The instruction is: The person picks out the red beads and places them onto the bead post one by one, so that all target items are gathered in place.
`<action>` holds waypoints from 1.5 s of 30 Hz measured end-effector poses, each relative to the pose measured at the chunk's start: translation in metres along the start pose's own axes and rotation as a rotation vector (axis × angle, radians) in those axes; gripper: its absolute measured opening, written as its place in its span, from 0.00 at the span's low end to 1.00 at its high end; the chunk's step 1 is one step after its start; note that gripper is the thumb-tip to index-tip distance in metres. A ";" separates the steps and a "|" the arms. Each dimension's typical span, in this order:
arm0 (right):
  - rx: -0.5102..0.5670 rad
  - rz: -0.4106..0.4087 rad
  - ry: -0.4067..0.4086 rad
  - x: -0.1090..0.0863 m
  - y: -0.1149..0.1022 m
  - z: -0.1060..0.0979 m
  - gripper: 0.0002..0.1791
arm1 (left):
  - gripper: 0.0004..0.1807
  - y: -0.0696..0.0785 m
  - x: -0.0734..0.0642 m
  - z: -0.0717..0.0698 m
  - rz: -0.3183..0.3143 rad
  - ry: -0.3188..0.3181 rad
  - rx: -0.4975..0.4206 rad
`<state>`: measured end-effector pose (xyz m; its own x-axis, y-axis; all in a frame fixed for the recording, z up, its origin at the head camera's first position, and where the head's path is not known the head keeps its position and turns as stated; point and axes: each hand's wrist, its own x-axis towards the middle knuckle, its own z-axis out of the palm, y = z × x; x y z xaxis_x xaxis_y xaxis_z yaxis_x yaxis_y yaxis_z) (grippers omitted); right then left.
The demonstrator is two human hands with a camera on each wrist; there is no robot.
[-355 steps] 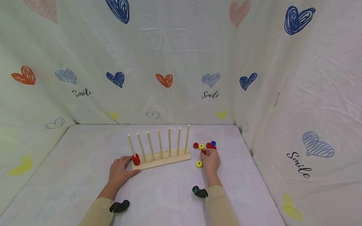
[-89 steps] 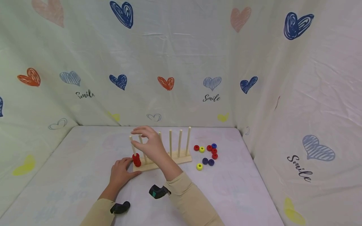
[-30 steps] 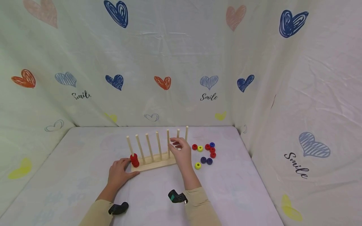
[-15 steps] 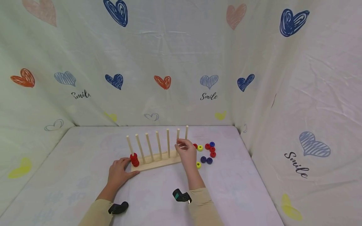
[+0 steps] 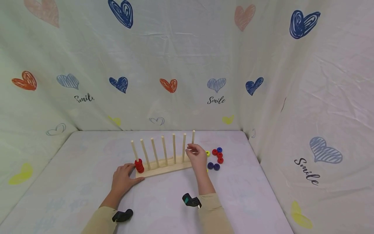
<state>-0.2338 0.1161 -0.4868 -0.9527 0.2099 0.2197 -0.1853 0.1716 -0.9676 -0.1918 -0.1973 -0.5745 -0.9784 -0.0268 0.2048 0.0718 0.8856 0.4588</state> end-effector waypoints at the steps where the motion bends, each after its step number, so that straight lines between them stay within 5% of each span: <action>1: -0.002 0.006 -0.001 0.001 0.000 -0.001 0.12 | 0.44 0.000 0.000 0.000 -0.001 -0.002 0.000; 18: -0.028 0.037 -0.019 0.009 0.018 -0.014 0.10 | 0.44 0.000 -0.001 -0.001 0.011 0.008 0.012; 26: -0.140 0.042 0.027 0.008 0.036 -0.019 0.07 | 0.44 -0.001 0.000 -0.001 0.008 0.000 0.019; 45: -0.184 0.104 0.110 0.012 0.072 -0.024 0.11 | 0.43 0.001 -0.001 -0.003 0.014 0.001 0.020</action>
<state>-0.2524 0.1538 -0.5507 -0.9307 0.3372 0.1417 -0.0309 0.3137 -0.9490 -0.1905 -0.1978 -0.5710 -0.9772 -0.0145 0.2120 0.0819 0.8949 0.4387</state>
